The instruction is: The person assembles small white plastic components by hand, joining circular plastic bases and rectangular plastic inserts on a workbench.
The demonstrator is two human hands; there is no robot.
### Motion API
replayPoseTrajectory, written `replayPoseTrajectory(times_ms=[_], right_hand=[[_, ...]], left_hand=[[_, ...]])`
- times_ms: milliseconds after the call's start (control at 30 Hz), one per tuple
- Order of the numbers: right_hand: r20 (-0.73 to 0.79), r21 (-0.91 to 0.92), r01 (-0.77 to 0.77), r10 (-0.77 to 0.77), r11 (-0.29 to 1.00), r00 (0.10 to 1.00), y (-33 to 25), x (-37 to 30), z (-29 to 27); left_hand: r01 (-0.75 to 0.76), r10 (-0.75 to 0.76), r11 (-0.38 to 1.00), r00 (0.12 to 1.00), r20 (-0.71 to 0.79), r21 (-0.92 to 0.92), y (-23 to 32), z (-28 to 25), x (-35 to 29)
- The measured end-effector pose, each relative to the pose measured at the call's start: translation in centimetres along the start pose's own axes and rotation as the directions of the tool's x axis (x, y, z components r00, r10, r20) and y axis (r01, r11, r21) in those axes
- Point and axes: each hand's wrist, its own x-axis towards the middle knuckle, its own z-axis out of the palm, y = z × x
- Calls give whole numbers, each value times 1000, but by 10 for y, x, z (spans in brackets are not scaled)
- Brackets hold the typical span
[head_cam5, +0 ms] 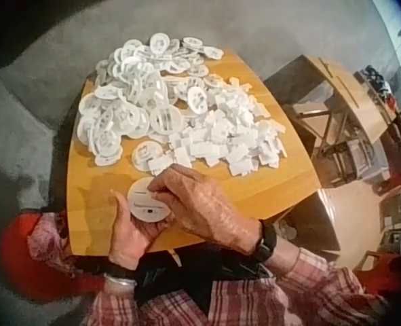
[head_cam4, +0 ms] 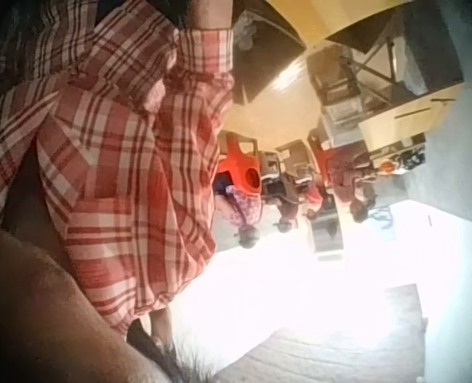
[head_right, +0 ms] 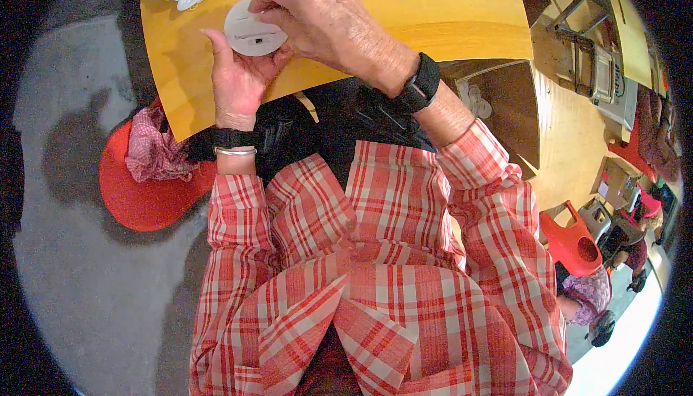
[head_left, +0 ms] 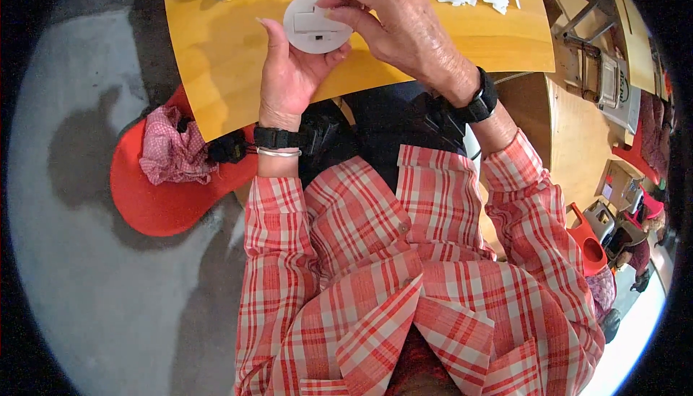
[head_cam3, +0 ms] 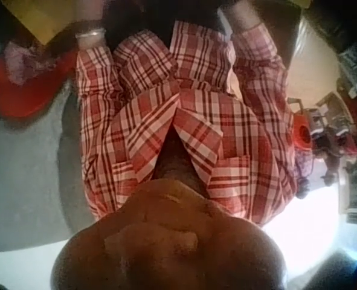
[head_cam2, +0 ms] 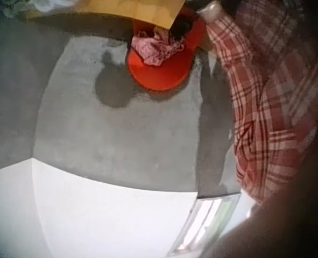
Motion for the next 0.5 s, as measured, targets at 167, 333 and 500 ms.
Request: replayPoseTrajectory(times_ms=[167, 333, 500], right_hand=[[133, -15, -100, 101, 995, 986, -6, 3, -6], [62, 23, -51, 50, 998, 997, -2, 2, -1], [23, 54, -43, 42, 998, 999, 1, 0, 0]], left_hand=[[-2, 2, 1000, 1000, -1, 17, 1, -2, 0], [9, -9, 999, 1000, 1, 40, 1, -2, -1], [3, -4, 999, 1000, 13, 48, 1, -1, 0]])
